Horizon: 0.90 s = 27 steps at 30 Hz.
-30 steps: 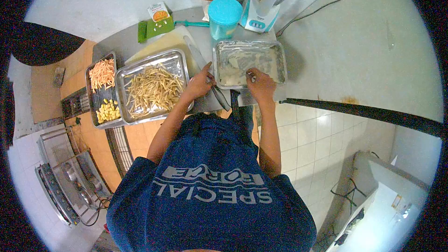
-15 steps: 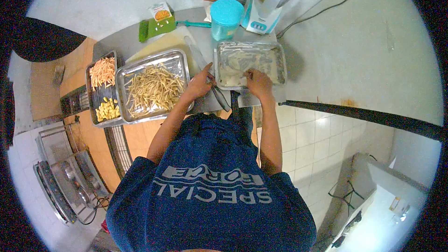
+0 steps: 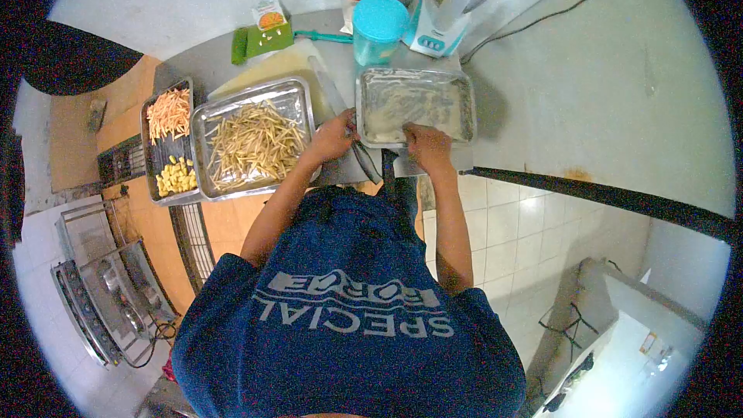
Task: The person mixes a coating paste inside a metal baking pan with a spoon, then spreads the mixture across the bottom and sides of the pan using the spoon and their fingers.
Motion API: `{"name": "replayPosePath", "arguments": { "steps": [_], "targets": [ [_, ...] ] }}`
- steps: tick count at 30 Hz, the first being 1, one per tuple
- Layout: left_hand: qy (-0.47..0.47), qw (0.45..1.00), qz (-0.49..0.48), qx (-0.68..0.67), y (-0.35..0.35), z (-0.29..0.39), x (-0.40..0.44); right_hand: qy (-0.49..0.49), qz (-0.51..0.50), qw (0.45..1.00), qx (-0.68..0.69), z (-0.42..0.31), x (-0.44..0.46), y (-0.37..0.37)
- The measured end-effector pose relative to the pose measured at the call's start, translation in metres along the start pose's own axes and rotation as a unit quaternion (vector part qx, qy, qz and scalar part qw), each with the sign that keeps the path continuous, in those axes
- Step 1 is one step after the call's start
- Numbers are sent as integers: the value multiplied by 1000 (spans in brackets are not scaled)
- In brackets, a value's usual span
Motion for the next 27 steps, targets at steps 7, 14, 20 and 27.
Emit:
{"name": "replayPosePath", "arguments": {
  "steps": [7,14,20,27],
  "targets": [
    [19,999,-31,-15,-2,-5,4,-1,-83,992,91,18,1,-2],
    [14,1000,-25,-3,-3,-10,5,-97,-23,971,218,55,2,13],
    [11,1000,-17,-16,0,-2,0,-151,28,962,224,86,-9,3],
    [-2,1000,-12,4,0,-2,0,-185,83,959,196,83,-15,7]
  ]
}}
Point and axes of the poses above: each hand's wrist, its own x-axis towards the middle knuckle, its own y-axis out of the back of the hand, z = x × y, the point moved 5 cm from there along x, towards the middle knuckle, and after that the axes turned 10 degrees about -x, right-handed, at the moved point
